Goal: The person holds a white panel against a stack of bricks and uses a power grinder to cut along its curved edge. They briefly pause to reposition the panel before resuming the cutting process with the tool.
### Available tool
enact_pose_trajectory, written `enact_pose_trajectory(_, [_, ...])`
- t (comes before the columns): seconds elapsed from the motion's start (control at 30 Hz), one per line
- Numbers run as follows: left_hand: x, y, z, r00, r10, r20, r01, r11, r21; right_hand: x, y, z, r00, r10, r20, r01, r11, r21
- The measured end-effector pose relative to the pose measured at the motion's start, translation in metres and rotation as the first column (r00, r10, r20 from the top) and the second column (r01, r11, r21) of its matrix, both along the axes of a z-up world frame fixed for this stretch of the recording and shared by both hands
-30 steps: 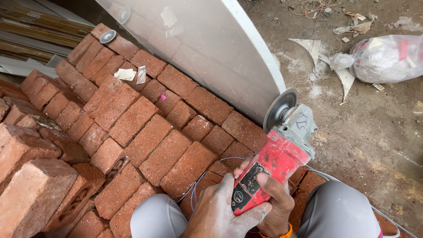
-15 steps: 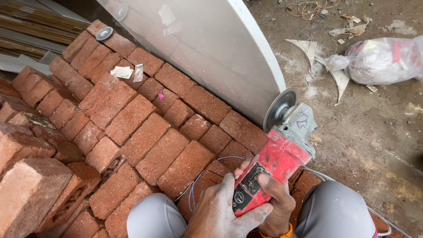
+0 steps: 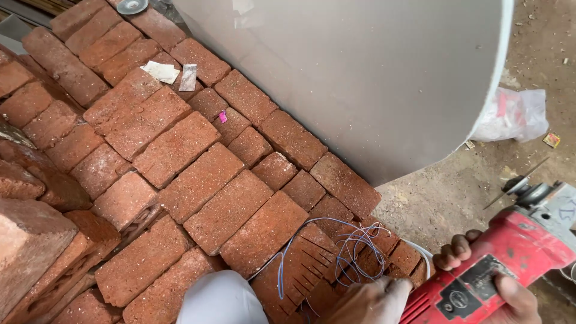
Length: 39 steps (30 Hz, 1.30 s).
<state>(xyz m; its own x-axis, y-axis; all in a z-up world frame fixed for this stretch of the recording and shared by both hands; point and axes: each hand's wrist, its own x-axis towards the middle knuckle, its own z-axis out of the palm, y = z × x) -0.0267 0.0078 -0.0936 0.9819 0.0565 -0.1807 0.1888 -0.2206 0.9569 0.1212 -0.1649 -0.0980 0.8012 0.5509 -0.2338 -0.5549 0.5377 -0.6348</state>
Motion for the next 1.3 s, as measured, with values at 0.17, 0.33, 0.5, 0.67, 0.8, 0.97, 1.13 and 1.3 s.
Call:
enact_pose_trajectory(0.17, [-0.006, 0.087, 0.04, 0.934, -0.072, 0.35, -0.04, 0.952, 0.302, 0.02, -0.018, -0.008, 0.997, -0.059, 0.041, 0.066, 0.978, -0.2])
enact_pose_trajectory(0.33, [0.087, 0.137, 0.086, 0.674, -0.125, 0.729, -0.523, 0.617, 0.589, 0.033, -0.069, -0.067, 0.98, -0.149, 0.135, 0.142, 0.988, 0.06])
enact_pose_trajectory(0.5, [0.174, 0.162, 0.095, 0.583, -0.272, 0.765, -0.702, 0.305, 0.644, 0.035, -0.082, -0.068, 0.974, -0.199, 0.111, 0.18, 0.971, 0.156])
enact_pose_trajectory(0.67, [0.166, 0.133, 0.082, 0.721, -0.363, 0.59, -0.629, 0.012, 0.777, 0.03, -0.079, -0.067, 0.947, -0.286, 0.145, 0.27, 0.955, 0.119])
enact_pose_trajectory(0.8, [0.155, 0.089, -0.002, 0.869, -0.415, 0.269, -0.476, -0.555, 0.682, 0.032, -0.066, -0.055, 0.935, -0.321, 0.152, 0.305, 0.945, 0.121])
enact_pose_trajectory(0.97, [0.159, 0.072, -0.041, 0.906, -0.423, -0.01, -0.238, -0.527, 0.816, 0.04, -0.078, -0.067, 0.94, -0.306, 0.148, 0.303, 0.952, 0.044])
enact_pose_trajectory(1.13, [0.159, 0.12, 0.061, 0.831, -0.441, 0.337, -0.516, -0.388, 0.763, 0.032, -0.052, -0.044, 0.936, -0.343, 0.084, 0.341, 0.939, 0.035])
enact_pose_trajectory(1.3, [0.154, 0.148, 0.117, 0.81, -0.391, 0.437, -0.506, -0.088, 0.858, 0.027, -0.041, -0.029, 0.957, -0.289, -0.022, 0.29, 0.955, 0.057])
